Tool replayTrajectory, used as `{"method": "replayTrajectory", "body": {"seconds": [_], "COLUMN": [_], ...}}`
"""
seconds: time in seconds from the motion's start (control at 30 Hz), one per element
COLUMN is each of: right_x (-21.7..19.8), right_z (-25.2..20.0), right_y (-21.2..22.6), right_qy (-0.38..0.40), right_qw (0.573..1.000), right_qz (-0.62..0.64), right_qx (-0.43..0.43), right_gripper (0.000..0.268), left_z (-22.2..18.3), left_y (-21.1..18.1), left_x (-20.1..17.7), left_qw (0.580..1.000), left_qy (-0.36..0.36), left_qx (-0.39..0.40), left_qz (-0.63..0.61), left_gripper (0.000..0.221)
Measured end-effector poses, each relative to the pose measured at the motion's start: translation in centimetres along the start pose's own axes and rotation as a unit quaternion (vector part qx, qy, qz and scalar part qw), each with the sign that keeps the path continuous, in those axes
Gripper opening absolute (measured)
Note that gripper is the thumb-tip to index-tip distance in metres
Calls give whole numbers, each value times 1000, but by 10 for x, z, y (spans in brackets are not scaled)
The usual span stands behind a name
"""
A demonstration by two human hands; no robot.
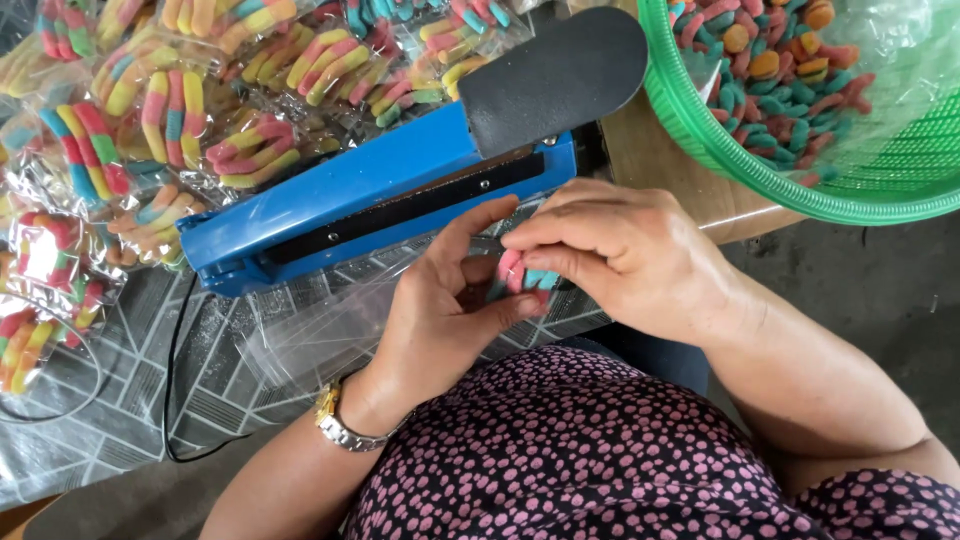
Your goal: Packing gummy candies into small plastic bags and sealing them using a manual heat sealer
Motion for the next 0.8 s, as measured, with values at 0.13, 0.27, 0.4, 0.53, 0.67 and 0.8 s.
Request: {"method": "replayTrajectory", "body": {"seconds": [0.13, 0.27, 0.4, 0.53, 0.67, 0.8], "right_x": [1, -5, -8, -3, 4, 0], "right_z": [4, 1, -2, -4, -10, -10], "right_y": [-4, 0, 5, 10, 7, 12], "right_qy": [16, 43, 35, 36, 32, 17], "right_qw": [999, 999, 999, 998, 999, 997], "right_qz": [14, 11, -4, 2, -25, -76], "right_qx": [-44, -17, 14, 45, 14, -9], "right_gripper": [19, 28, 26, 15, 17, 26], "left_z": [0, 0, -1, -2, -2, -2], "left_y": [0, 2, 4, 2, 4, 6], "left_x": [-1, -3, -2, -2, -3, -4], "left_qw": [1000, 1000, 1000, 998, 998, 999], "left_qy": [5, -6, -10, -20, -26, -18], "left_qx": [17, 1, 14, 23, 29, 25], "left_qz": [2, 14, 12, 54, 43, 15], "left_gripper": [75, 73, 71, 66, 61, 64]}}
Point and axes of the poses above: each hand's wrist, its own z-axis towards the middle knuckle, its own x-axis out of the palm, y = z × x, the point moved 2 cm from there along z, towards the middle knuckle, and after that the axes turned 9 degrees about y, right-handed, at the moved point
